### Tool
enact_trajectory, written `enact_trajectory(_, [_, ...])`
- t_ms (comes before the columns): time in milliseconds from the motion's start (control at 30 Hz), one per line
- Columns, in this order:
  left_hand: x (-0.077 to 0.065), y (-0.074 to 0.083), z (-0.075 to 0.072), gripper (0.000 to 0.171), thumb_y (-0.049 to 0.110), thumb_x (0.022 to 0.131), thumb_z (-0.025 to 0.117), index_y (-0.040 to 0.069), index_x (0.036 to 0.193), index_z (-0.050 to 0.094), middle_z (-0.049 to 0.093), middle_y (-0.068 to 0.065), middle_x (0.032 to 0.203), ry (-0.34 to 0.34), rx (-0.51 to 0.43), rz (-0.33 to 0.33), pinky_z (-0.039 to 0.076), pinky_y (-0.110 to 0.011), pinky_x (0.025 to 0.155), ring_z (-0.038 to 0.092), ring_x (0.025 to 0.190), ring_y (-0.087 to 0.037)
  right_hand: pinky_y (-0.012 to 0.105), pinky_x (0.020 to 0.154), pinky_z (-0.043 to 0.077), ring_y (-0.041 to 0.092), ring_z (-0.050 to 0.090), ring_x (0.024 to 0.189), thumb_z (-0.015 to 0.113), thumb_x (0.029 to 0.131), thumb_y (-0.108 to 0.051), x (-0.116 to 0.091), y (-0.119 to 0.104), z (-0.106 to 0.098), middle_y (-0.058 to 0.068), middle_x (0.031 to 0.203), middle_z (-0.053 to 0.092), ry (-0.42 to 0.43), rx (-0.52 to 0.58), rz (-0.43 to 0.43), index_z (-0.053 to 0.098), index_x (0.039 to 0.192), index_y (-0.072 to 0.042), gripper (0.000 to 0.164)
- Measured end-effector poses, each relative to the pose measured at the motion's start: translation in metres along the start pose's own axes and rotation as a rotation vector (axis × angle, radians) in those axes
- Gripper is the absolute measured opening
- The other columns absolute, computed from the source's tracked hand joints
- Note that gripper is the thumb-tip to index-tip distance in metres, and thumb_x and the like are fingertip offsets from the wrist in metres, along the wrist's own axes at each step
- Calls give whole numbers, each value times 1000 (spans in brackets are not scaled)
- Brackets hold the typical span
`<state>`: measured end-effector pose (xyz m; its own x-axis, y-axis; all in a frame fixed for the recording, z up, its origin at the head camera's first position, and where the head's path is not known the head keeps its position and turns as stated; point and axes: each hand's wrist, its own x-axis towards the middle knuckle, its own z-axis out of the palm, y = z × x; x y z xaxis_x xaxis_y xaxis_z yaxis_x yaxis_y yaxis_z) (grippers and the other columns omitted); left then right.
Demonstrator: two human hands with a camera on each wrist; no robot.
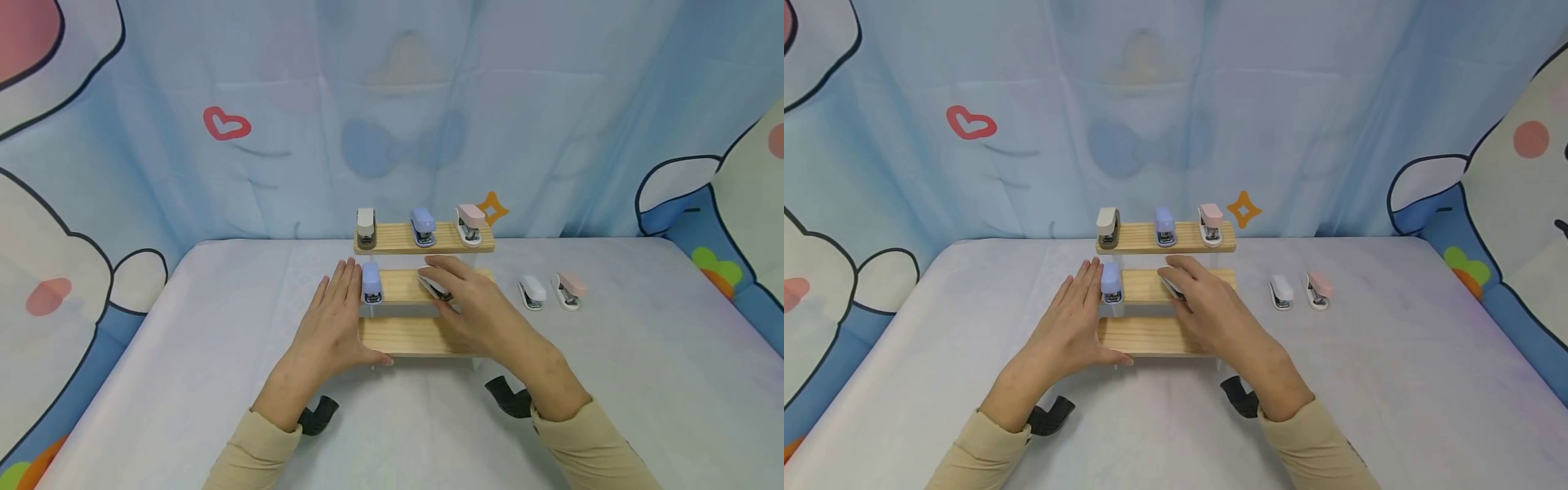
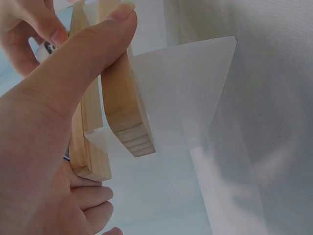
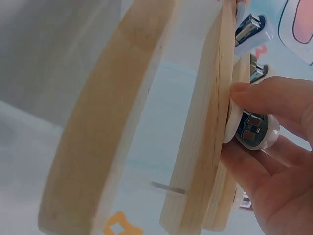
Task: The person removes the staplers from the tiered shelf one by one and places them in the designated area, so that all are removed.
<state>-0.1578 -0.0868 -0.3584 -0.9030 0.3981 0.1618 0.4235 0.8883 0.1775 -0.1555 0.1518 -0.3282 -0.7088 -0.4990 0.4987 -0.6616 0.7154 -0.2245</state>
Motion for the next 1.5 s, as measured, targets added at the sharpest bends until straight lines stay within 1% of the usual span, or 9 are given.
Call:
enact_trajectory(200, [1,0,-1,148,71,56,84,-2,158,5,5,-18,167,-5,0,2,10,-45,127,4,156,-29,42,84,59,36,64,115,74,82,7,-1,3,-5,19,136,57,5,11,4,64,126,0,45])
enact_trajectory(333, [1,1,-1,148,71,56,84,-2,158,5,4,-18,167,-7,-1,0,10,-45,127,4,156,-29,35,74,60,33,66,109,74,81,8,-3,6,-13,19,135,58,24,29,-2,64,126,0,46])
enact_trajectory(433, [1,0,-2,148,71,56,85,-2,158,5,5,-18,167,-5,-2,0,10,-46,127,4,156,-29,34,68,59,33,67,107,74,81,9,-7,9,-23,19,136,58,42,33,7,64,127,-1,48])
enact_trajectory(600, [1,0,-2,148,70,56,85,-3,158,6,5,-19,167,0,-3,1,10,-46,127,5,156,-29,42,77,58,34,65,113,74,83,6,-11,11,-38,15,138,57,52,43,51,63,129,-3,49])
enact_trajectory(667, [1,0,-2,148,70,56,85,-3,158,6,5,-19,167,0,-7,2,10,-46,127,5,156,-29,45,82,58,35,64,114,74,82,6,-12,11,-41,15,137,58,68,41,40,64,128,-3,48])
enact_trajectory(733, [1,0,-2,148,70,56,85,-3,158,6,5,-19,167,-2,-5,0,10,-46,127,5,156,-29,45,82,58,34,64,114,75,81,7,-12,12,-44,15,135,59,86,33,19,65,127,-2,48])
enact_trajectory(1100, [1,1,-1,147,71,57,84,-2,158,5,4,-18,167,-12,4,-1,10,-46,127,4,156,-29,42,75,57,32,65,111,77,78,8,-21,16,-53,13,135,60,105,-11,-13,65,128,-4,53])
enact_trajectory(1300, [1,1,-1,147,71,57,84,-2,158,7,5,-18,167,-7,4,-1,11,-46,127,4,156,-29,45,78,58,35,64,113,76,78,9,-28,21,-58,14,135,59,99,-37,1,64,127,-3,52])
enact_trajectory(1500, [0,1,0,147,71,56,84,-3,158,7,6,-19,166,-11,6,-4,11,-46,127,5,156,-29,40,69,56,34,63,112,76,76,10,-34,26,-63,15,133,60,118,-64,5,65,126,-3,53])
